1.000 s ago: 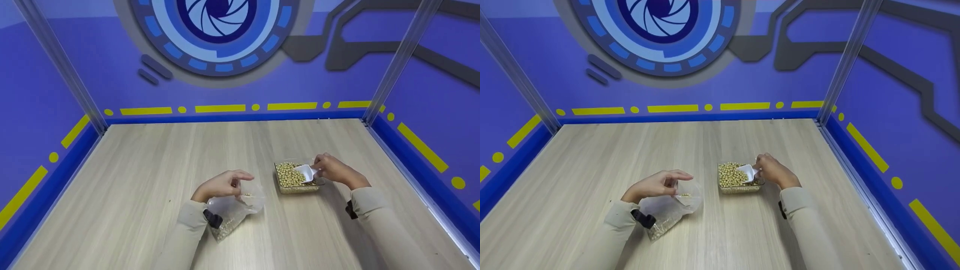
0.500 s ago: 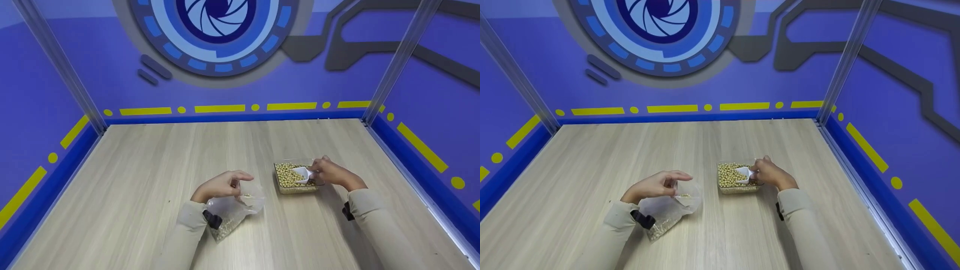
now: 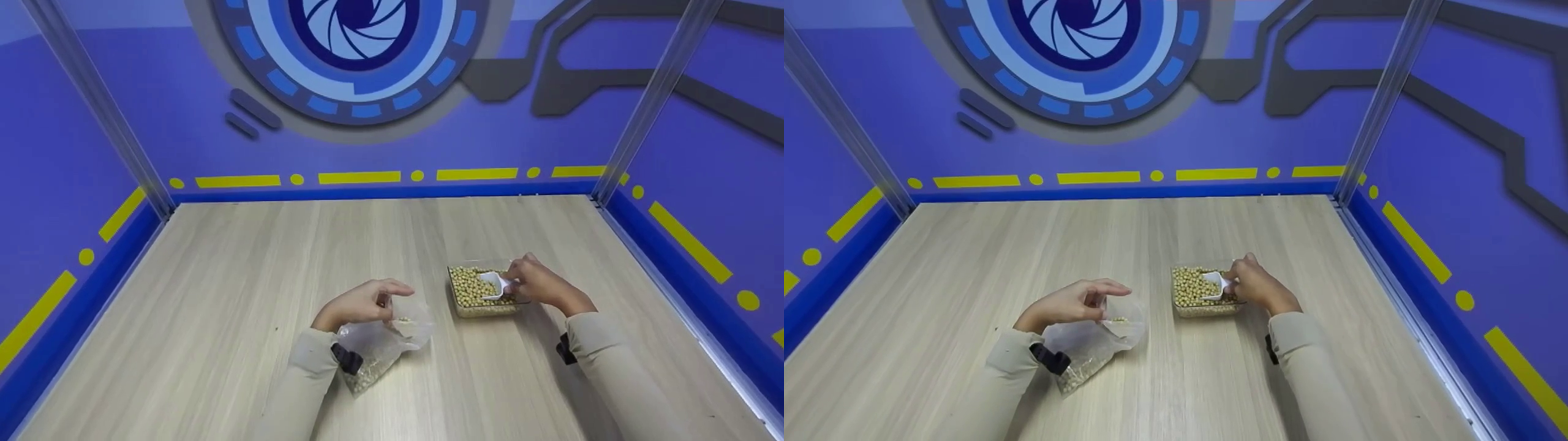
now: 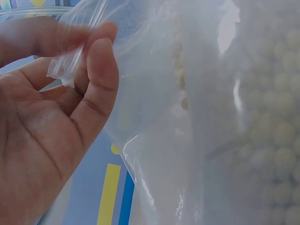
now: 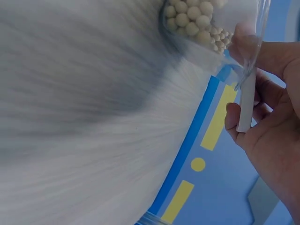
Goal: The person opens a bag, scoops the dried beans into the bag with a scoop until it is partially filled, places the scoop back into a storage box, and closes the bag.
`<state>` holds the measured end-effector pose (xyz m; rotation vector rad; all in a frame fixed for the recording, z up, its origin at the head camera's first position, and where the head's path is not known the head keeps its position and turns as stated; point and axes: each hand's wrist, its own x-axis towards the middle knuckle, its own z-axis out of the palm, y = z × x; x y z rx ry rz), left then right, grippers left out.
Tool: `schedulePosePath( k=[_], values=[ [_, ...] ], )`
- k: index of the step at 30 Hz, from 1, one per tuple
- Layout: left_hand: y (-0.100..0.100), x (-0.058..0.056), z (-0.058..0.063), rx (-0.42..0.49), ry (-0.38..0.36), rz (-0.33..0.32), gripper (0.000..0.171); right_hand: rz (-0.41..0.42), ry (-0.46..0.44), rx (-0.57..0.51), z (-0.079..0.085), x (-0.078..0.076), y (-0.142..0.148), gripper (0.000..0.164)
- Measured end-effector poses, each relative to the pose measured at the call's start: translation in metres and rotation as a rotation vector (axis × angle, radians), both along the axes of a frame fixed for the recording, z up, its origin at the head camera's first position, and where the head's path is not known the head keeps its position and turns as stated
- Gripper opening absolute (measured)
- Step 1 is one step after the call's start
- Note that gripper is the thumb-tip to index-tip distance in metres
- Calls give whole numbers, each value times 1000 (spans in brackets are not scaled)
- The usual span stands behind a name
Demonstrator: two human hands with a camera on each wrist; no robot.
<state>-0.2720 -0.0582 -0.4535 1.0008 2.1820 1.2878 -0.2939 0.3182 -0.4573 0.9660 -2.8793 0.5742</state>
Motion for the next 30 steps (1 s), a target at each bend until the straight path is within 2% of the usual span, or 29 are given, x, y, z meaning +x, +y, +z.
schedulePosePath(
  k=[3,6,15,22,30],
  values=[
    [0,0,-1,-5,9,-2,55,12,33,-23,-2,0,0,14],
    [0,1,-1,-4,4,-1,55,22,43,-25,-3,0,-1,14],
    [-1,1,-2,6,-20,0,58,60,17,-42,-5,-1,-4,6],
    [-2,1,-3,-1,-15,6,58,112,106,-51,-9,-7,-1,10],
    [-2,1,-3,9,-17,5,57,119,143,-81,-13,-9,5,19]
  ],
)
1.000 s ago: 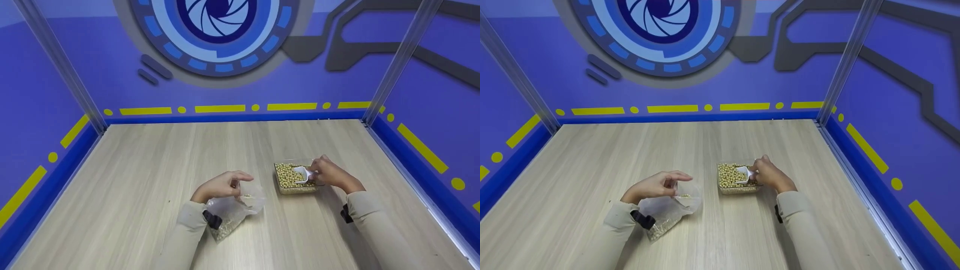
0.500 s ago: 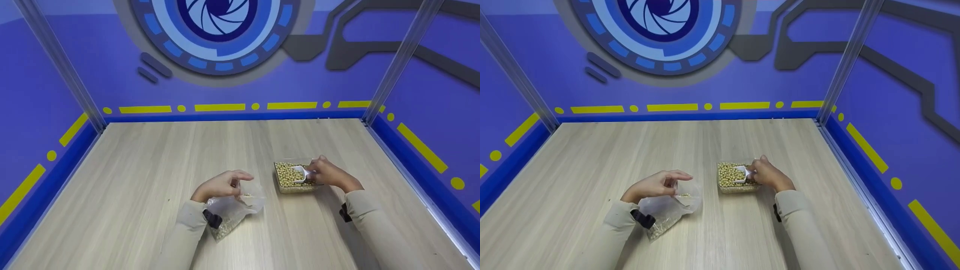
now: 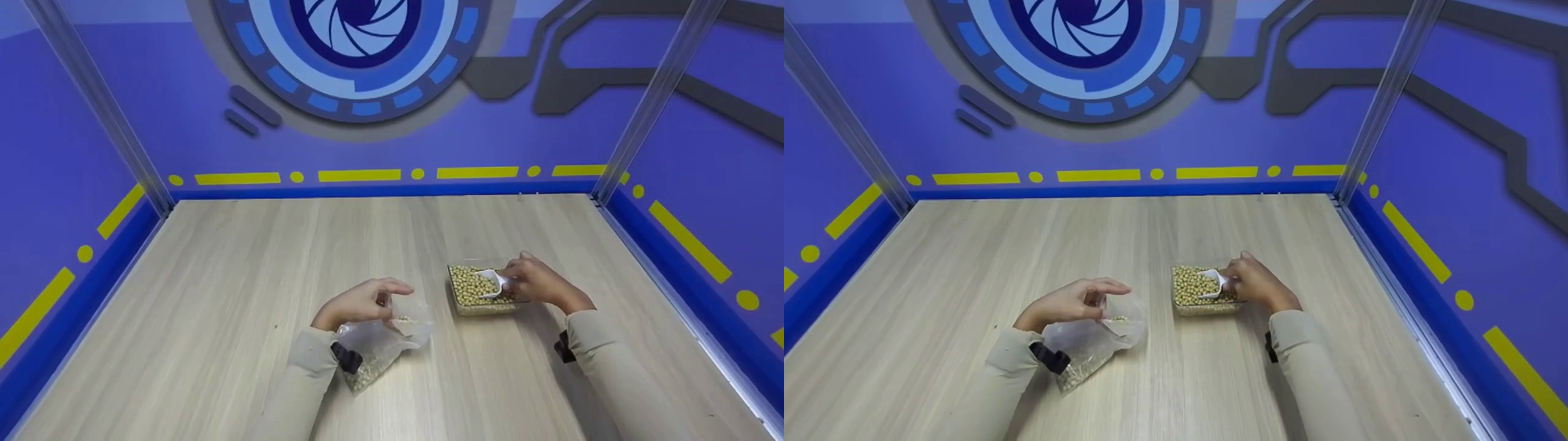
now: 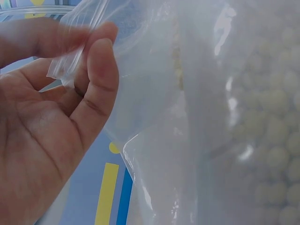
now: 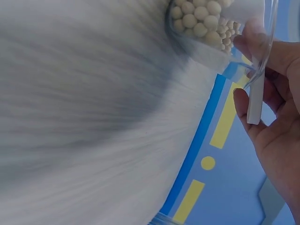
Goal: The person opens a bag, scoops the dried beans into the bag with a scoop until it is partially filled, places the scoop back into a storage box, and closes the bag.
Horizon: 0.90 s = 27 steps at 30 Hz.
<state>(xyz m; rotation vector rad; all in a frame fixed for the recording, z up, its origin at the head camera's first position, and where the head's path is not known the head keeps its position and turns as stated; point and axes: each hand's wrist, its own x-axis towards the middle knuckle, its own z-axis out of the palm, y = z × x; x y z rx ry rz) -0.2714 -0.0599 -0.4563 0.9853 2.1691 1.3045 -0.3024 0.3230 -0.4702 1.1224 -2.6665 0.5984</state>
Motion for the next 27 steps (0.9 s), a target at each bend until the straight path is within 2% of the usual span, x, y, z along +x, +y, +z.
schedulePosePath(
  k=[4,11,18,27],
  values=[
    [0,0,0,-6,-3,3,57,-7,-12,-7,1,1,2,21],
    [0,1,1,-8,-5,2,57,-92,-120,23,6,3,4,24],
    [0,1,0,-3,-13,3,57,-103,-135,-3,5,4,8,22],
    [0,0,0,0,-23,-5,59,-154,-218,-57,4,4,14,24]
  ],
)
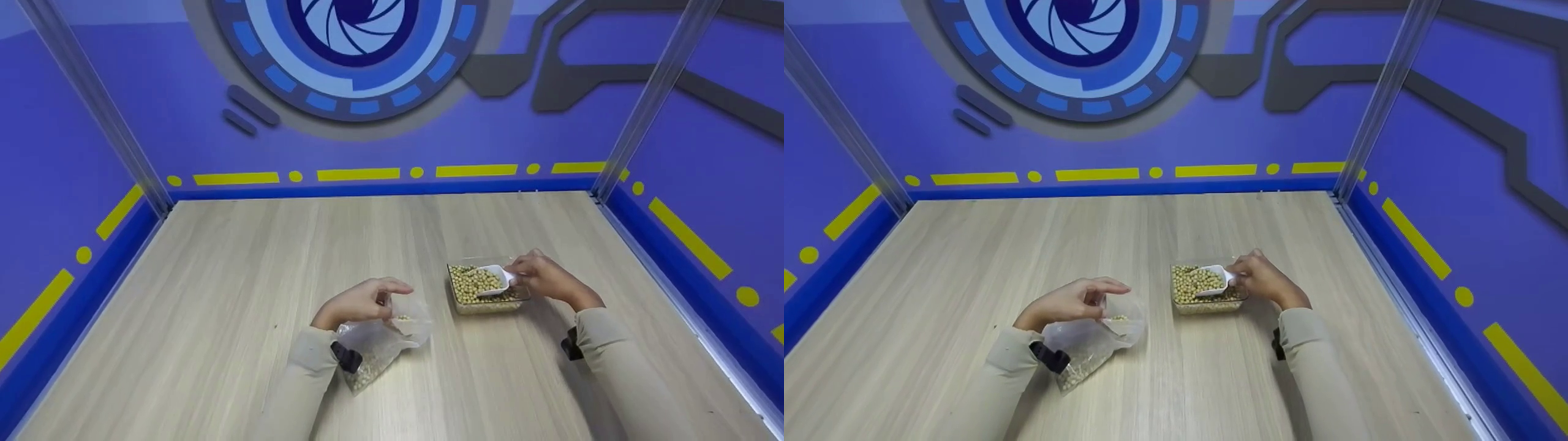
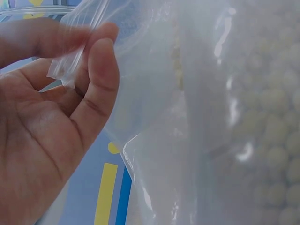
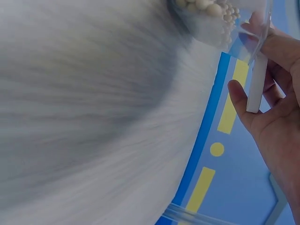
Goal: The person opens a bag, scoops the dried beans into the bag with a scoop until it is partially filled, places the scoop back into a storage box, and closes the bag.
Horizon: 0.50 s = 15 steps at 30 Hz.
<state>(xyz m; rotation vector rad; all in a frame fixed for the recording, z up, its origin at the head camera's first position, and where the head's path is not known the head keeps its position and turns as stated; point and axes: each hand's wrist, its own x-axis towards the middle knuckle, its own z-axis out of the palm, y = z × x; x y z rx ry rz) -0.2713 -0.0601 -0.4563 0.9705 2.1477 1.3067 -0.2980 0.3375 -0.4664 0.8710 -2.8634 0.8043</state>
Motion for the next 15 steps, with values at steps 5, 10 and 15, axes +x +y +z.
schedulePosePath(
  k=[5,10,15],
  values=[
    [0,-1,-1,-6,7,6,59,-7,-40,-37,-2,-1,2,24],
    [0,-2,-2,0,20,2,57,-7,-41,-63,-1,1,3,26],
    [0,-1,-2,0,47,-3,54,-9,-38,-69,-2,1,4,26]
  ],
)
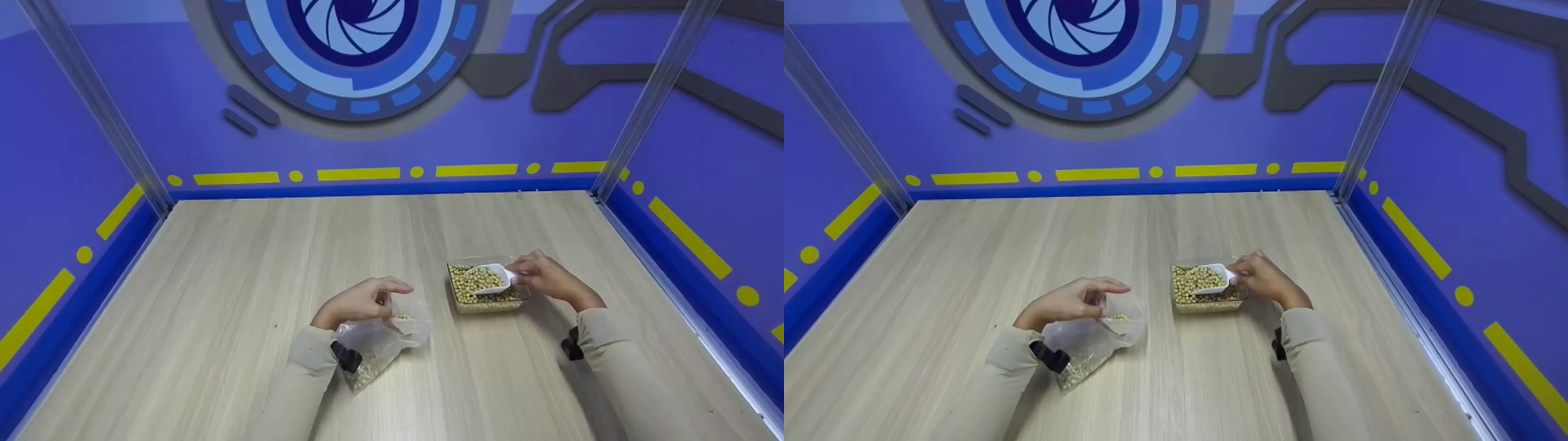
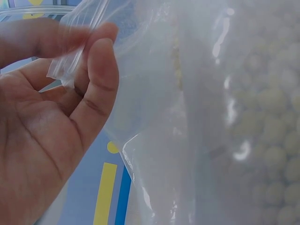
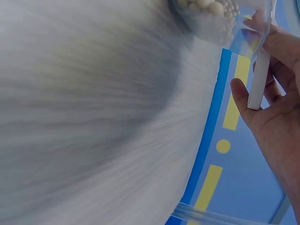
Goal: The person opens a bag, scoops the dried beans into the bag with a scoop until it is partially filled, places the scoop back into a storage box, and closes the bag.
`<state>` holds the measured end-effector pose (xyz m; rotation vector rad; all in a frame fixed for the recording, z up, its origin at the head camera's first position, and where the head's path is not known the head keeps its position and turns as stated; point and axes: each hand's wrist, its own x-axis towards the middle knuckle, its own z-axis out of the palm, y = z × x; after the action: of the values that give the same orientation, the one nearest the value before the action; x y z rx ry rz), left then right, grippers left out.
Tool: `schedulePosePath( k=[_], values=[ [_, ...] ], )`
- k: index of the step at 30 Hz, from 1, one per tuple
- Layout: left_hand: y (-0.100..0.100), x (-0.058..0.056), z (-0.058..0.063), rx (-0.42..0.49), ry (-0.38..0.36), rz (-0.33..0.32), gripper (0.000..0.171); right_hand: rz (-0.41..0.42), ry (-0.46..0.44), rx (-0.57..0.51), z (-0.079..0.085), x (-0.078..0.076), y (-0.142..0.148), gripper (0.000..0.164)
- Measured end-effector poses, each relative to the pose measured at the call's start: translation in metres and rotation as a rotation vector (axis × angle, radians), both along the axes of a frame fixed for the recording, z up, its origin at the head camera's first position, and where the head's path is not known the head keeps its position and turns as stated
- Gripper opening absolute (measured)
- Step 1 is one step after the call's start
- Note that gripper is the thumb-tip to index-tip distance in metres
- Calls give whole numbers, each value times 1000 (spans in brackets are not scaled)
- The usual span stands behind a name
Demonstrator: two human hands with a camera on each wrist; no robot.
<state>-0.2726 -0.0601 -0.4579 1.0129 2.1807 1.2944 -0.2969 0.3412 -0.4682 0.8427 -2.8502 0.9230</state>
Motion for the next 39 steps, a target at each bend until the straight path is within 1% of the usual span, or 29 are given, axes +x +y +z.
schedulePosePath(
  k=[13,16,17,22,23,24,28,31,37,39],
  values=[
    [-1,0,1,-5,-2,-4,55,-35,-69,-18,-1,-2,3,28],
    [-1,0,1,0,-7,-7,55,-44,-72,-21,-2,-2,3,28],
    [-1,2,4,-1,-8,-6,54,-48,-72,-21,-2,-2,3,28],
    [-2,2,3,6,-14,-3,54,-59,-74,-37,-5,-2,4,28],
    [-2,1,3,2,-9,-1,54,-58,-75,-47,-5,-2,5,28],
    [-2,-1,0,0,-5,1,54,-58,-76,-56,-5,-1,5,28],
    [-1,0,0,-15,14,14,55,-60,-69,-81,-4,1,4,28],
    [-1,3,4,-21,27,16,54,-61,-66,-87,-4,1,3,29],
    [-1,13,18,-17,23,6,53,-53,-67,-92,-3,1,3,30],
    [-1,13,19,-16,20,6,53,-53,-69,-93,-2,1,3,30]
  ],
)
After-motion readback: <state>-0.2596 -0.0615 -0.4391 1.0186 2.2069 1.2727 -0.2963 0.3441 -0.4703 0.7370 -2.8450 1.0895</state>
